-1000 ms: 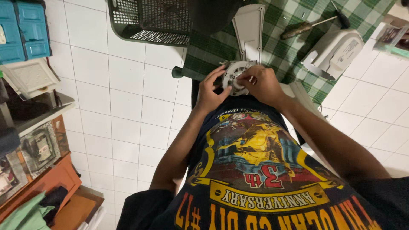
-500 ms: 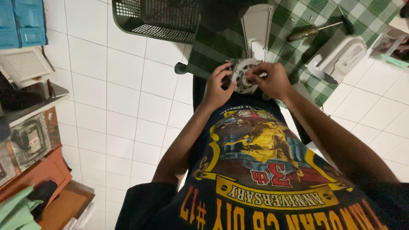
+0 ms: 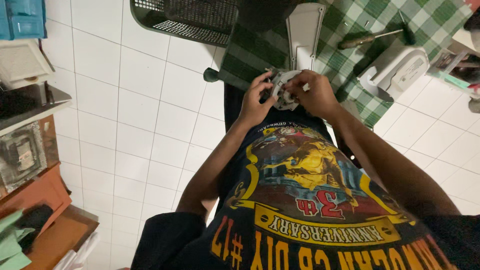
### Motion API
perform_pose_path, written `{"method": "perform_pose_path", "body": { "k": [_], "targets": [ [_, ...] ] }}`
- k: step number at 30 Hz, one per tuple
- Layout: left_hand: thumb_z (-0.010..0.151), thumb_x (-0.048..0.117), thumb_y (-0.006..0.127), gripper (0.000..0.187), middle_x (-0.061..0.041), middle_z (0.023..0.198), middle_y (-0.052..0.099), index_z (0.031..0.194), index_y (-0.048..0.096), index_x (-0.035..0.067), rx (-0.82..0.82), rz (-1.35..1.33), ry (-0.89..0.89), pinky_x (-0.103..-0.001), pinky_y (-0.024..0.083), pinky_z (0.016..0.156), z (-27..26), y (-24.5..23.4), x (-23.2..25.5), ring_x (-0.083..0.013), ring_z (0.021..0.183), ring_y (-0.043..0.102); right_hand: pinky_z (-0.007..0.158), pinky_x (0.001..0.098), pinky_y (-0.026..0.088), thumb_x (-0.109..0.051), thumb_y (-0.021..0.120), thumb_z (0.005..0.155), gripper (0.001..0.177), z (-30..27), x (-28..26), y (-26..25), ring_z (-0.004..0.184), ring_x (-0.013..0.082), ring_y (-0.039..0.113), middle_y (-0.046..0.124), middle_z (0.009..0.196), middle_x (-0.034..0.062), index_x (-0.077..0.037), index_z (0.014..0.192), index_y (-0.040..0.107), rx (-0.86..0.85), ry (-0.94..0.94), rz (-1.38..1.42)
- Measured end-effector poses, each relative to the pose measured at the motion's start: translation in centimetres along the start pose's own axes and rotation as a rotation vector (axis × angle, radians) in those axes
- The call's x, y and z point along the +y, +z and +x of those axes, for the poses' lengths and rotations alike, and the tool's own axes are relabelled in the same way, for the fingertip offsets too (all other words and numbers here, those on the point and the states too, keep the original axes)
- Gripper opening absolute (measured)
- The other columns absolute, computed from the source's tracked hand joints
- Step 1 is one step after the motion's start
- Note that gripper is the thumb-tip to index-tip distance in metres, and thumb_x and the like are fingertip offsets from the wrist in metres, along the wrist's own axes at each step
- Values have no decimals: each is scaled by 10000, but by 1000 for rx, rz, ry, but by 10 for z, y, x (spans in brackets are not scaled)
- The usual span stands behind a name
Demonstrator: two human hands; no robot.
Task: The person assembles a disassembled electric fan on a table. They attach the motor to the fan housing, connect the fan blade hub, and secure the components using a screwdriver.
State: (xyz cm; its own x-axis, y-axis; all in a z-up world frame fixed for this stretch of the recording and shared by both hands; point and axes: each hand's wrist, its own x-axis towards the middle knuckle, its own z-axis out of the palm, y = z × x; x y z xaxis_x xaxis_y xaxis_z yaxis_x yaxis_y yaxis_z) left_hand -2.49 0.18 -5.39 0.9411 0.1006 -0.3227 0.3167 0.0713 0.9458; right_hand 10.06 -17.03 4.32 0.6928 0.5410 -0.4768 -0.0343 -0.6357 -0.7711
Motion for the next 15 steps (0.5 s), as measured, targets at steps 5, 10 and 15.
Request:
{"method": "perform_pose_path", "body": {
  "k": [5, 10, 15],
  "targets": [
    [882, 35, 756, 271, -118, 1569, 467, 1134, 670, -13, 17, -9, 24, -386, 530, 1087, 0, 1, 2, -281, 1418, 528, 697, 349, 536, -12, 777, 885, 123, 4, 4, 4, 764, 223, 650, 631, 887, 124, -39, 1003, 802, 29, -87, -79],
    [884, 36, 765, 271, -130, 1569, 466, 1138, 686, -14, 25, 7, 0, -400, 476, 1117, -2, 3, 1, -291, 1436, 492, 709, 343, 534, -11, 781, 885, 114, 0, 6, 2, 797, 211, 653, 642, 903, 121, -35, 995, 794, 31, -109, -70],
    [883, 40, 775, 276, -131, 1553, 499, 1139, 695, -25, 59, -40, 49, -377, 484, 1125, 0, 5, -3, -268, 1406, 540, 669, 317, 563, -56, 772, 919, 81, -1, 2, 3, 752, 186, 713, 676, 932, 125, -23, 993, 771, 50, 6, 6]
  ]
}}
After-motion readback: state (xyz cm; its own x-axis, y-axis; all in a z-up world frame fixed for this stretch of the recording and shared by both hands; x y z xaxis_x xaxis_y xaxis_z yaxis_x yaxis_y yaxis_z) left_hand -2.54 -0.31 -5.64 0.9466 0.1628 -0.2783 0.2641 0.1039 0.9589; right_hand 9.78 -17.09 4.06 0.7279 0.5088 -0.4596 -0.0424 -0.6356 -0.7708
